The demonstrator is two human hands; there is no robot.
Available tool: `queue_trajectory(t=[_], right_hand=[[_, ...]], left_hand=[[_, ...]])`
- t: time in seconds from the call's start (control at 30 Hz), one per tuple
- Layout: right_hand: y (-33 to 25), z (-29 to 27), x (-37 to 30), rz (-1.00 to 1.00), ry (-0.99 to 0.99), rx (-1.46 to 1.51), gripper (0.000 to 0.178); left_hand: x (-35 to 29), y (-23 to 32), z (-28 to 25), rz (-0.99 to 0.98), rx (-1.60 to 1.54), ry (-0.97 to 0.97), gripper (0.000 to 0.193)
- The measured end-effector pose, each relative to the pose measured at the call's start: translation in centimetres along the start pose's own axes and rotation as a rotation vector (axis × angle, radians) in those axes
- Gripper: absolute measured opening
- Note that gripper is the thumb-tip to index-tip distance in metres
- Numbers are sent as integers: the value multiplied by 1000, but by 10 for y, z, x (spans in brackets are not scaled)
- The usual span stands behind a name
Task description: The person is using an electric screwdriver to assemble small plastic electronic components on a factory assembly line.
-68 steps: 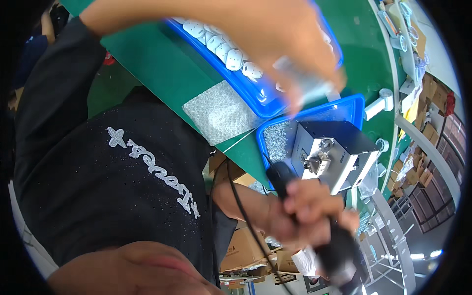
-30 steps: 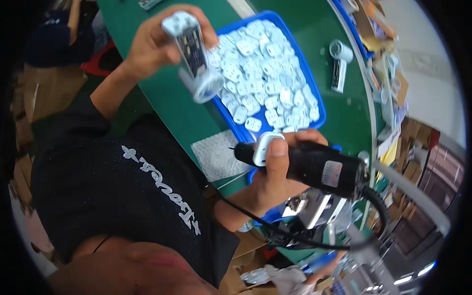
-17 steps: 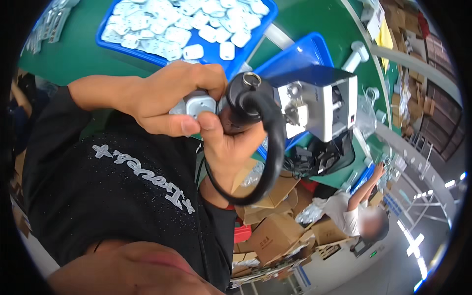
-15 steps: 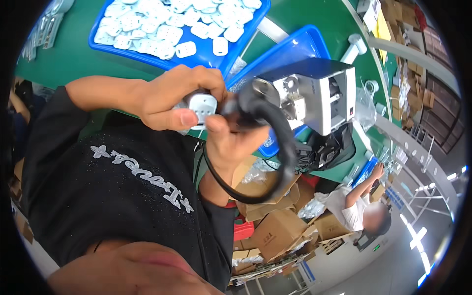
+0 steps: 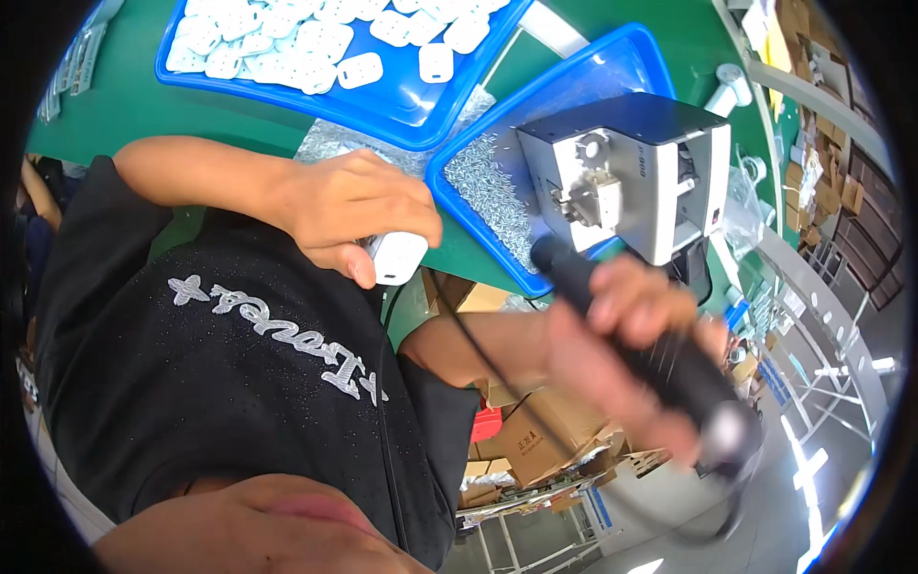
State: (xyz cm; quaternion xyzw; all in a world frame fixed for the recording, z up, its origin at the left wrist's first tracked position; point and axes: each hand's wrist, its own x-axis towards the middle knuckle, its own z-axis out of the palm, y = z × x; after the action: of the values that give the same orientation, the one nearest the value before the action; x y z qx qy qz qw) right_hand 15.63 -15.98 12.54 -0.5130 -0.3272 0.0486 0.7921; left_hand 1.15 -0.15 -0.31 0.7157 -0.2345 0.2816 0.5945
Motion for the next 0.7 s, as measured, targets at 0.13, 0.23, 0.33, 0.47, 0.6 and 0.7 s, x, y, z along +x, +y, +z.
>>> queue_trajectory(t=[0.13,0.23,0.33,0.47,0.6,0.7], right_hand=[[-52,32,-34,-65,-78,146,62],[-62,63,-32,-120,-101,189,48],[-53,69,-30,-135,-85,187,35],[-36,66,-25,-98,-84,221,27],[-35,72,-30,-64,-129,214,26],[-33,68,-28,-4,-166,241,25]], left_hand=[[3,-2,2,19,13,-10,62],[3,3,-2,16,-2,5,62],[2,1,0,24,-1,16,63],[2,2,4,44,-1,74,63],[1,1,7,85,9,97,63],[1,3,6,34,49,69,63]])
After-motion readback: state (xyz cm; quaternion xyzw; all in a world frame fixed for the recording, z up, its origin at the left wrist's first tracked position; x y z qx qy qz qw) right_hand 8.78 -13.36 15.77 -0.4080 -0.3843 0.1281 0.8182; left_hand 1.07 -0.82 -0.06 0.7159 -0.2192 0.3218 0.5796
